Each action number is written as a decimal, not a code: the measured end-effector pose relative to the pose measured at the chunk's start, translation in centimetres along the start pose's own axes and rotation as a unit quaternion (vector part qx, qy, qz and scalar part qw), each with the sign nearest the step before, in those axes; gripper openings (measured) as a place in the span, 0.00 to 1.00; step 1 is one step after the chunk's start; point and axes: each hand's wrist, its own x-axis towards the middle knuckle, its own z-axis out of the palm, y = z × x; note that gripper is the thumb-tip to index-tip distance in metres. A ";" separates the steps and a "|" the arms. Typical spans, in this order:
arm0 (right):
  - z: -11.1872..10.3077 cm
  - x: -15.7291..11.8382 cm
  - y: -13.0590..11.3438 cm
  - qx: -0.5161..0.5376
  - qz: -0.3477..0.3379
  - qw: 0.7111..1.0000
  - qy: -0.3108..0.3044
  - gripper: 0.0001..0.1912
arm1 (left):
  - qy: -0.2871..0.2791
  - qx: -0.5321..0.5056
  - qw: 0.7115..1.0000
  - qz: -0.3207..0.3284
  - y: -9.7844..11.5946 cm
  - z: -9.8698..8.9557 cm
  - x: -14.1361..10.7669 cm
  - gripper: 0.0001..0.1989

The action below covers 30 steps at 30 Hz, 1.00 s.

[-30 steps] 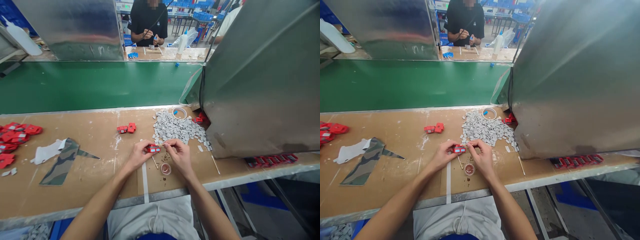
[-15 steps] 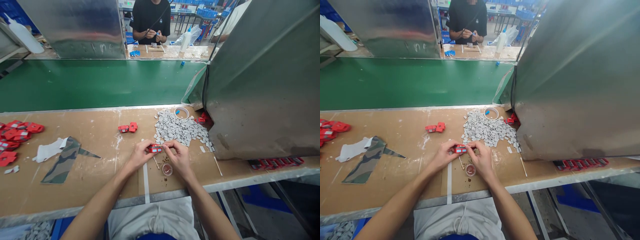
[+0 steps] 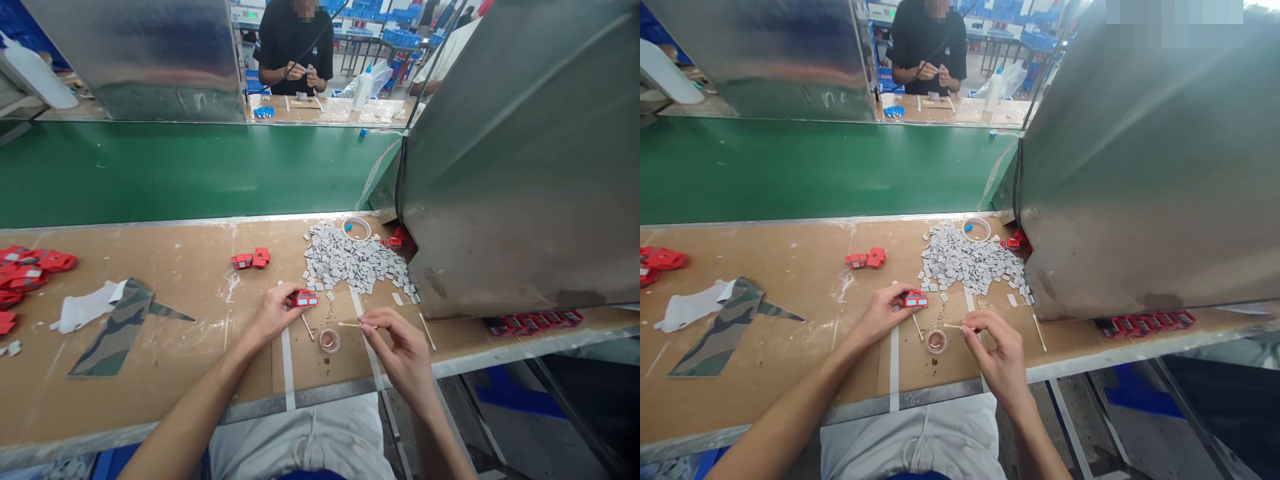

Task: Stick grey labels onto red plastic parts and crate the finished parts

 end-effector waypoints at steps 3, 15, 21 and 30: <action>0.3 -2.1 0.8 -0.014 0.002 0.998 -0.060 0.04 | -0.005 -0.019 1.000 -0.014 0.2 0.0 0.0 0.11; 1.0 4.6 3.8 -0.096 0.031 0.985 -0.137 0.06 | 0.003 -0.077 0.996 -0.037 0.7 -0.3 0.1 0.13; 3.4 8.4 6.0 -0.173 -0.020 0.949 -0.263 0.09 | 0.000 -0.095 0.994 -0.049 0.6 -0.4 0.0 0.13; 3.4 8.0 6.7 -0.276 -0.093 0.915 -0.279 0.06 | 0.003 -0.086 0.995 -0.048 0.6 -0.3 0.1 0.14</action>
